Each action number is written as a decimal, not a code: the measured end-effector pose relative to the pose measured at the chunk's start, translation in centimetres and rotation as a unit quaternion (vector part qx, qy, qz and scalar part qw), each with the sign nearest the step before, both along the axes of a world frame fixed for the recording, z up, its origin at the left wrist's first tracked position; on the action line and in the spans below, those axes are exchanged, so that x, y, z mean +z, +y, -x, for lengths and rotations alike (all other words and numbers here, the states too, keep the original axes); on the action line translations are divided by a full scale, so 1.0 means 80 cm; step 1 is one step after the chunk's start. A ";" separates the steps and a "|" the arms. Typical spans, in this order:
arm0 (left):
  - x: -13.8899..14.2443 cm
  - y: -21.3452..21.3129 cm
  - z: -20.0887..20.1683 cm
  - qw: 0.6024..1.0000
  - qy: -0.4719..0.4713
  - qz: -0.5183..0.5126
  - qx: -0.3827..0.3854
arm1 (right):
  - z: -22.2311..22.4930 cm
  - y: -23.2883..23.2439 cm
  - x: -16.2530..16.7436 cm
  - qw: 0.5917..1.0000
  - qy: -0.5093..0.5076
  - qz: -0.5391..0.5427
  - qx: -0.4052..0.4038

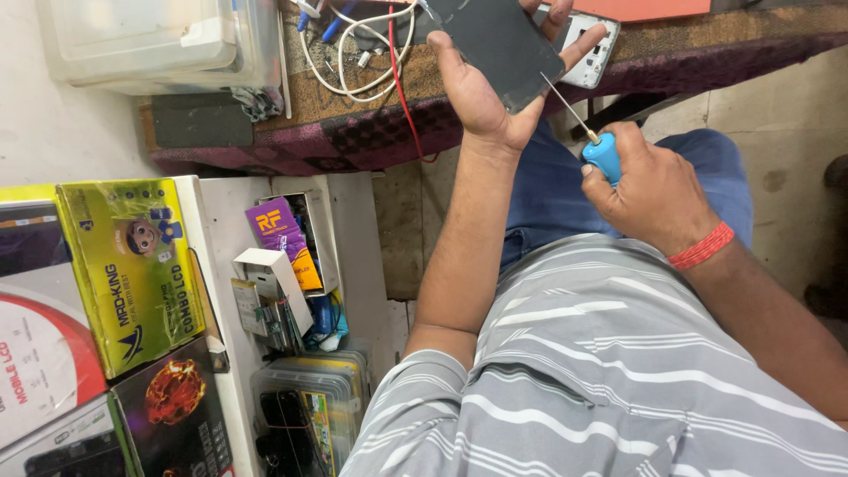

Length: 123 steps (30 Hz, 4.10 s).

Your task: The person uses a purple plastic pry tool to separate the back cover of a white smartphone. They then use a blue electric screwdriver to remove screws from the back cover of a black smartphone, placing the cover on the workbench.

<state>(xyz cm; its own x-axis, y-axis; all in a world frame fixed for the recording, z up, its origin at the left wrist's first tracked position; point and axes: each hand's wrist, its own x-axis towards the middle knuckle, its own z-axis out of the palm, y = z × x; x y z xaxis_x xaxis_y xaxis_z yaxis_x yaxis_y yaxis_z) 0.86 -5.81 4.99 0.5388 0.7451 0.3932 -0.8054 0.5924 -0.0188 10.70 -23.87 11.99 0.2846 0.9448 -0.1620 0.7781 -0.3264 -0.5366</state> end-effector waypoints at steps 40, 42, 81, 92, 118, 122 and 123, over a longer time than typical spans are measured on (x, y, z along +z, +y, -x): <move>-0.006 0.003 0.003 0.999 -0.035 0.023 -0.021 | 0.003 0.002 -0.002 0.999 -0.022 0.031 0.017; -0.005 0.002 0.003 1.000 -0.021 0.009 -0.014 | 0.001 0.003 0.000 1.000 -0.005 0.007 0.007; -0.004 -0.006 -0.001 0.999 -0.040 0.021 -0.023 | 0.001 -0.004 -0.002 0.999 -0.021 0.041 0.023; -0.005 -0.004 -0.002 0.998 -0.042 0.027 -0.025 | 0.003 -0.002 0.004 0.999 -0.022 0.020 0.018; 0.000 -0.013 -0.007 0.997 -0.063 0.030 -0.043 | -0.001 -0.010 0.005 1.000 -0.019 -0.003 0.023; 0.004 -0.014 -0.007 0.998 -0.052 0.023 -0.023 | 0.002 -0.009 0.007 0.999 -0.027 0.007 0.023; 0.005 -0.015 -0.007 0.997 -0.060 0.039 -0.029 | 0.002 -0.009 0.007 0.999 -0.026 0.012 0.022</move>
<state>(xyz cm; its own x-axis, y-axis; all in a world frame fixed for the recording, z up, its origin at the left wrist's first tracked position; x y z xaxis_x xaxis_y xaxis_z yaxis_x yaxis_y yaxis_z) 1.41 -6.99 5.39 0.5340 0.7451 0.3995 -0.7591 0.6306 -0.1616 10.53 -24.61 12.57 0.2506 0.9528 -0.1716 0.8186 -0.3032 -0.4879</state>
